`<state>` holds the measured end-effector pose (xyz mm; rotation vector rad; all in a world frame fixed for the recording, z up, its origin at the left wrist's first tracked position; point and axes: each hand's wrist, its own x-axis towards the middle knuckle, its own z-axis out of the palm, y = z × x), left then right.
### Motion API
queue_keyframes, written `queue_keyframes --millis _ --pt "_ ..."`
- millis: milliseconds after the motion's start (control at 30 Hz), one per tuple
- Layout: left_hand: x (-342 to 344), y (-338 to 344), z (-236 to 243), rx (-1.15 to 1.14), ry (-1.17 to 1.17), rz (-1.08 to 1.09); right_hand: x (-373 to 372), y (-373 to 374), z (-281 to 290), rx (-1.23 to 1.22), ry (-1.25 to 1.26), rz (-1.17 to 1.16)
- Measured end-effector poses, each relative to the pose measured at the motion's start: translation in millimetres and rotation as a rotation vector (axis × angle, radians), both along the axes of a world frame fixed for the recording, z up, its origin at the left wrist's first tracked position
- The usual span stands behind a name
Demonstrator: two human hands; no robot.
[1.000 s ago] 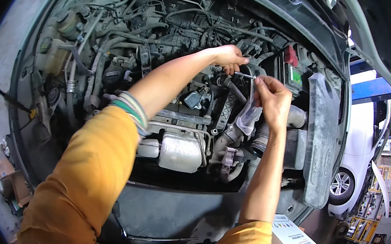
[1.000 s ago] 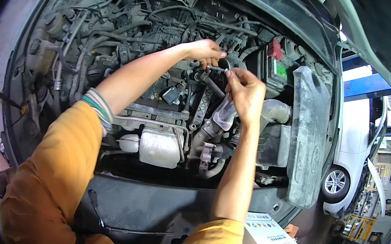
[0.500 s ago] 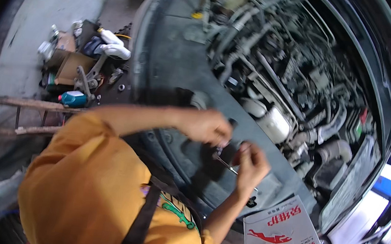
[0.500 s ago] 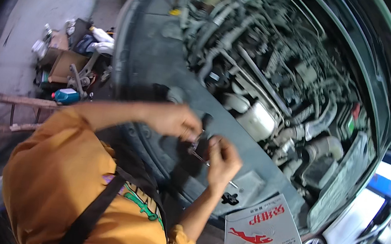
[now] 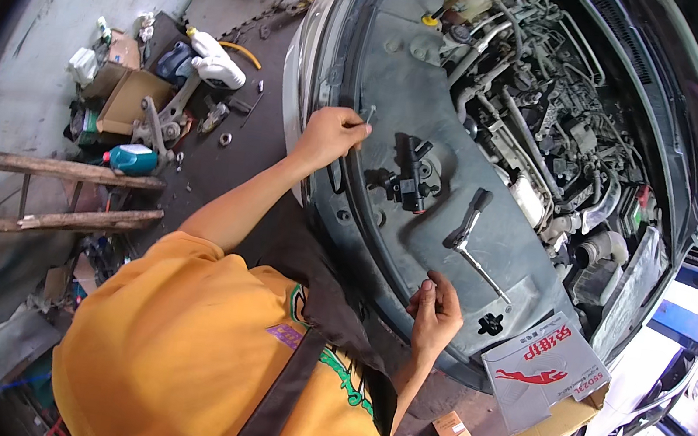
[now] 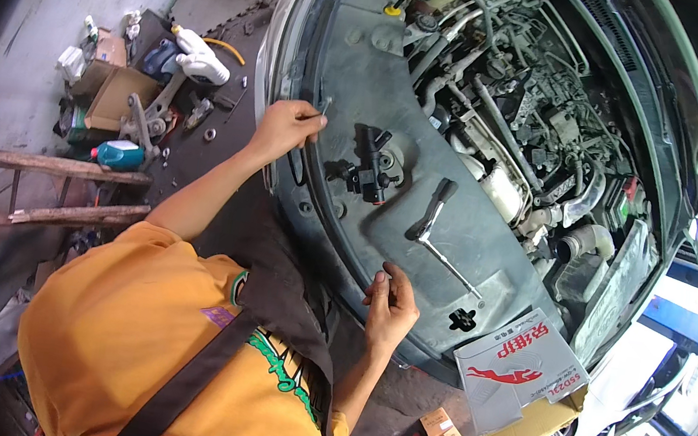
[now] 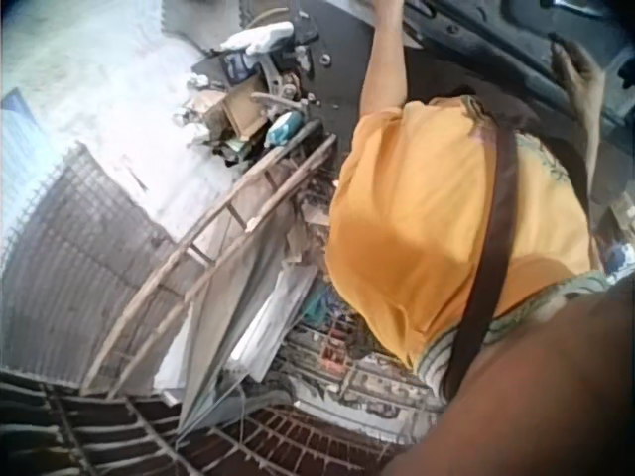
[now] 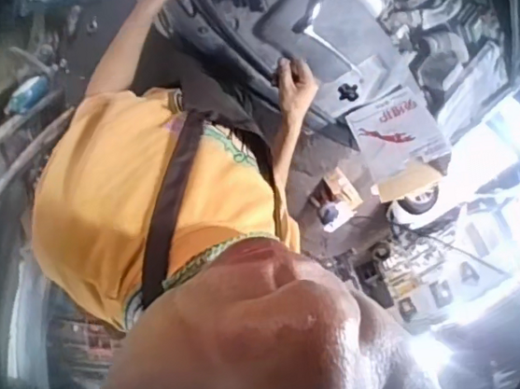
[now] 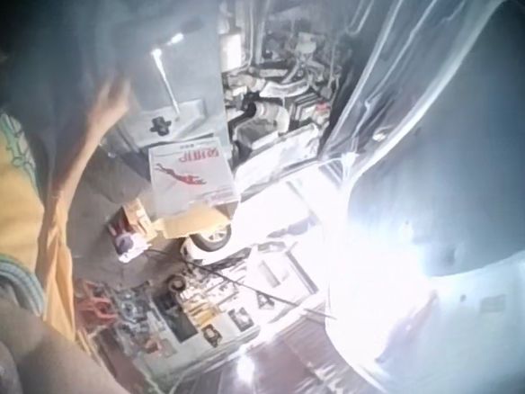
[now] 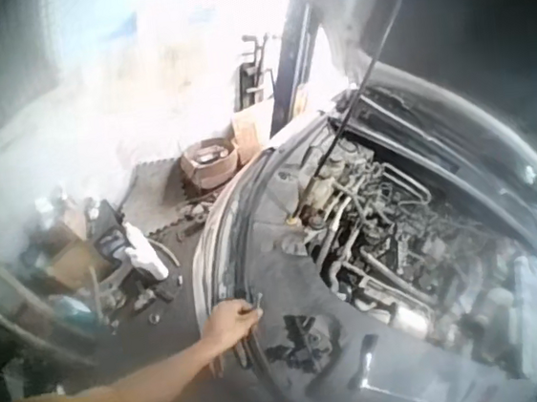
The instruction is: The person works on a car engine with the hood open, using a ratchet and screwdriver to loosen and tighten bolts and remove parts. The person retrieves tools from a cardboard box and manipulates engine components.
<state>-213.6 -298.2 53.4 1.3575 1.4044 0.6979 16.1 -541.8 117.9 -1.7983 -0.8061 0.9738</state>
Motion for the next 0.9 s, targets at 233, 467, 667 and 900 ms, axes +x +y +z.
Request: queue_keyframes --millis 233,467,667,900 --pt "4 -6 5 0.498 0.226 0.068 13 -9 6 0.014 -0.032 -0.161" --pt "-54 -138 -46 0.044 0.338 -0.643 136 43 34 0.155 -0.058 -0.337" --pt "-73 -166 -127 -0.421 0.736 -0.796 313 148 -1 0.208 -0.167 -0.477" --pt "-24 -72 18 0.095 0.568 -0.131 519 314 -95 -0.227 -0.943 -0.302"
